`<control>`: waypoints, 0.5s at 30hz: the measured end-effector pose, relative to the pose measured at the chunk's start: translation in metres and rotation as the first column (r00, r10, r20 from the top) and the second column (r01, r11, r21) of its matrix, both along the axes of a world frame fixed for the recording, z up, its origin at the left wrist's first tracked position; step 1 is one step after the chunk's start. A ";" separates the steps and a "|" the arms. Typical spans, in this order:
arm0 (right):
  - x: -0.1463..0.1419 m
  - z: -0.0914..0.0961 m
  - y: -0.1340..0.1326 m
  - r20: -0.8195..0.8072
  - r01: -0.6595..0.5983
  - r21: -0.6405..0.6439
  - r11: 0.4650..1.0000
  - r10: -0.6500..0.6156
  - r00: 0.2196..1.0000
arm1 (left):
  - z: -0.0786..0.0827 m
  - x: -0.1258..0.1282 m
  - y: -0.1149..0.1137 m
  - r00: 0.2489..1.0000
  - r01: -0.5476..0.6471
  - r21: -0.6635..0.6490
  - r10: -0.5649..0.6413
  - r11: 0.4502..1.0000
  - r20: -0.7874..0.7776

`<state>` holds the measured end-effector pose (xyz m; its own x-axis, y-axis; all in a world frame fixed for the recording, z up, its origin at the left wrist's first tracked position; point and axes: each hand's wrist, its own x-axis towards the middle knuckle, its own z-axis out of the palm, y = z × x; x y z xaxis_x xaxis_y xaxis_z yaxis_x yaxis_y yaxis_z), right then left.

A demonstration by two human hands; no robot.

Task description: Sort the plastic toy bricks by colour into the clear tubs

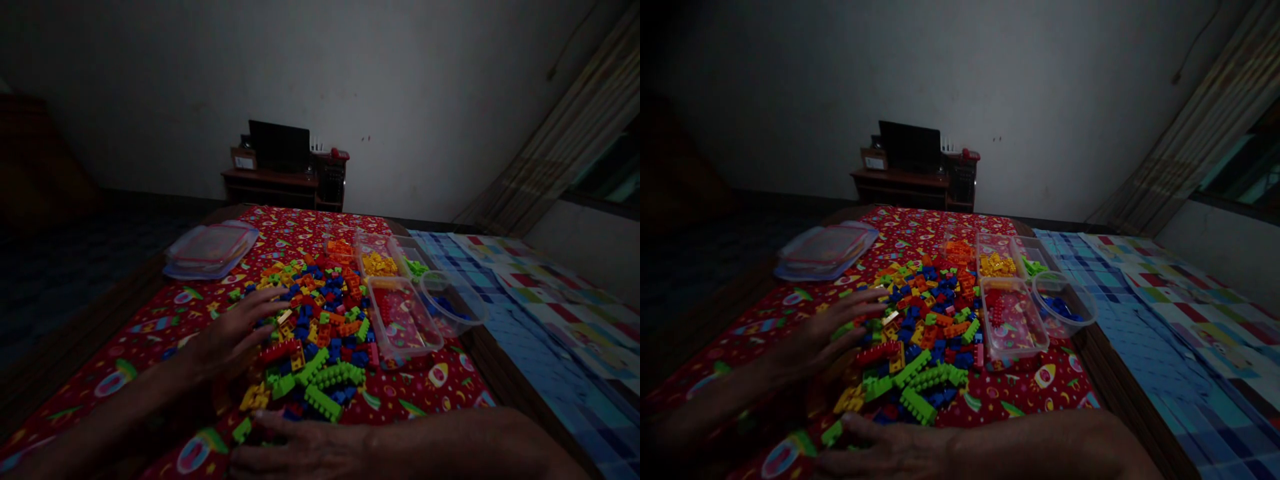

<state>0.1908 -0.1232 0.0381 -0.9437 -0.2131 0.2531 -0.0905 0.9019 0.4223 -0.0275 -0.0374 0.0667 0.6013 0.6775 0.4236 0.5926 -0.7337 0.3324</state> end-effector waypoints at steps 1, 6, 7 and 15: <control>0.001 -0.002 0.002 -0.006 0.056 -0.012 0.998 -0.056 0.998 | -0.004 -0.005 -0.017 0.999 0.031 0.043 -0.030 0.999 -0.021; 0.004 0.006 0.025 -0.037 0.291 -0.068 0.954 -0.294 0.955 | -0.034 -0.023 -0.072 0.959 0.191 0.254 -0.125 0.948 -0.255; 0.003 0.009 0.032 -0.051 0.323 -0.070 0.944 -0.327 0.944 | -0.041 -0.024 -0.075 0.949 0.214 0.281 -0.131 0.935 -0.287; 0.012 0.029 0.123 -0.014 0.579 -0.301 0.758 -0.610 0.792 | -0.057 -0.011 -0.031 0.964 0.065 0.290 0.014 0.955 -0.265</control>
